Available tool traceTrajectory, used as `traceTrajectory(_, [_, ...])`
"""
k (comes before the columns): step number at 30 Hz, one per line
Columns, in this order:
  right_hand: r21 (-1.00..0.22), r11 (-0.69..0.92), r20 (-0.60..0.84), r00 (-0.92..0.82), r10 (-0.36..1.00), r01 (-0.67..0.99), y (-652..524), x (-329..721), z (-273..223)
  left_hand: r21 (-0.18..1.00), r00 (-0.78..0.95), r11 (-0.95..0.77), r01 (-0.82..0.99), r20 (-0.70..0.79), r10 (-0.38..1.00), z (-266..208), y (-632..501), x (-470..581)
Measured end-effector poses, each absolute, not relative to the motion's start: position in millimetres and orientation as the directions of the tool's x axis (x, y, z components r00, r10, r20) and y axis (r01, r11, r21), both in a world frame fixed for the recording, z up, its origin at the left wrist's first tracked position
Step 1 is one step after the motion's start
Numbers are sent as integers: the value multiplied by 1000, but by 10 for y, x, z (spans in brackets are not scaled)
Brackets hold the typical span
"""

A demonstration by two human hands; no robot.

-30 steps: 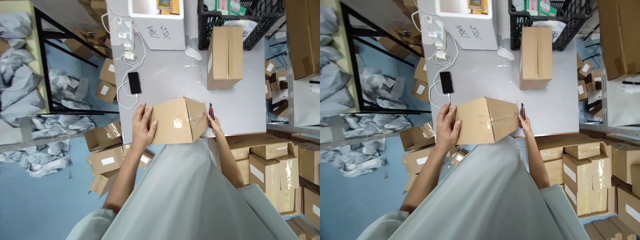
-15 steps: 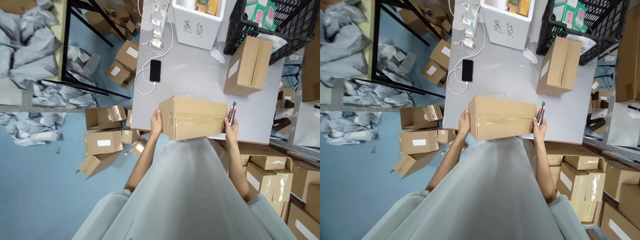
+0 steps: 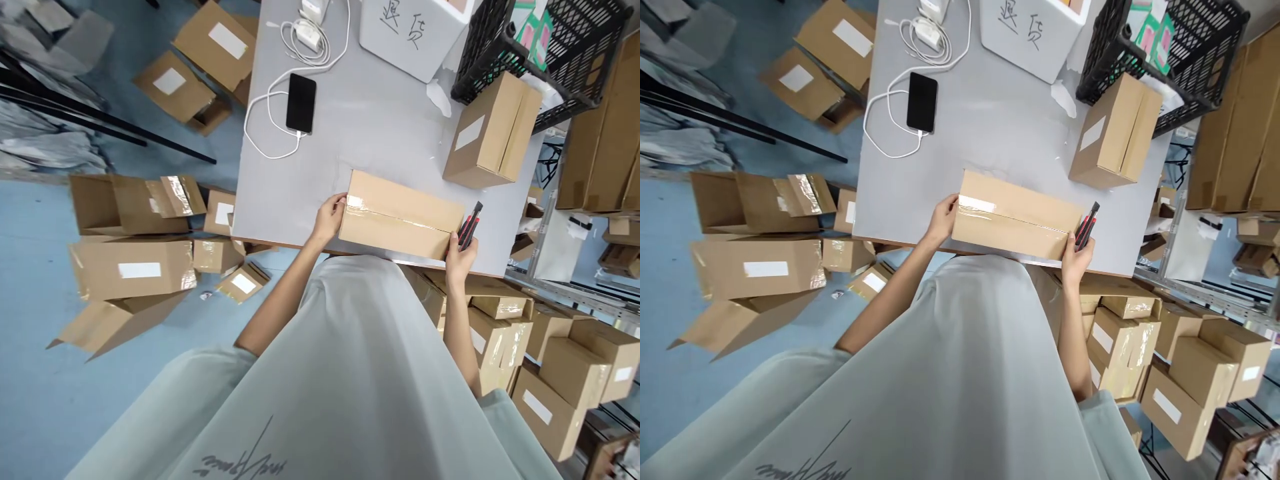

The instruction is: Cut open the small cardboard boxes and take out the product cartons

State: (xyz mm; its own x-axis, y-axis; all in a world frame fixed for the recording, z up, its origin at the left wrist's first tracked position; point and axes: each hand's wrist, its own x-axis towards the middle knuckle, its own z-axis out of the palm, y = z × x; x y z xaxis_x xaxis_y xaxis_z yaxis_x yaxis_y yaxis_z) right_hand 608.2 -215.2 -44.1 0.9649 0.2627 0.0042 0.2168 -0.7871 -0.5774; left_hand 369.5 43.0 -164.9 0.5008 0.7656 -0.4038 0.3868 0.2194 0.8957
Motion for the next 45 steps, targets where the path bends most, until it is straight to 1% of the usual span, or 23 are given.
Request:
traceTrajectory(3, [-504, -826, 34, 961, 274, 253, -2084, 5994, -360, 943, 549, 131, 305, -287, 785, -1346, 468, 3468])
traceTrajectory(5, [-444, -847, 72, 954, 291, 292, -2065, 5979, -254, 969, 613, 41, 243, -187, 768, -1137, 505, 3377])
traceTrajectory(7, [-402, -844, 106, 933, 343, 356, -2033, 5966, -104, 977, 694, -66, 201, -94, 714, -966, 556, 3337])
traceTrajectory(9, [-385, -814, 87, 895, 438, 436, -1955, 5923, 73, 970, 760, -142, 195, -57, 648, -863, 613, 3332])
traceTrajectory(11, [-384, -757, 15, 823, 567, 529, -1816, 5836, 251, 967, 797, -152, 202, -72, 600, -834, 659, 3341])
traceTrajectory(13, [-389, -668, -86, 697, 711, 634, -1629, 5721, 408, 974, 817, -120, 193, -92, 569, -863, 685, 3346])
traceTrajectory(15, [-404, -546, -198, 513, 835, 734, -1421, 5603, 534, 982, 836, -83, 172, -102, 539, -923, 695, 3340])
traceTrajectory(17, [-405, -421, -297, 320, 900, 812, -1218, 5503, 624, 987, 851, -52, 152, -104, 515, -987, 699, 3327])
traceTrajectory(19, [-343, -328, -380, 190, 905, 880, -1040, 5426, 681, 990, 860, -27, 138, -106, 499, -1042, 707, 3316])
traceTrajectory(21, [-230, -266, -457, 137, 879, 936, -899, 5372, 712, 992, 867, -11, 125, -104, 487, -1079, 719, 3312])
traceTrajectory(24, [-61, -204, -532, 141, 835, 977, -767, 5326, 735, 995, 877, -1, 105, -92, 472, -1101, 736, 3315])
traceTrajectory(27, [39, -181, -559, 172, 811, 983, -715, 5317, 750, 996, 879, 4, 92, -83, 469, -1104, 741, 3316])
traceTrajectory(36, [112, -171, -595, 204, 777, 979, -656, 5303, 806, 997, 879, 15, 79, -77, 470, -1128, 748, 3319])
traceTrajectory(45, [142, -162, -652, 216, 727, 976, -533, 5224, 878, 996, 876, 31, 87, -91, 474, -1162, 750, 3332])
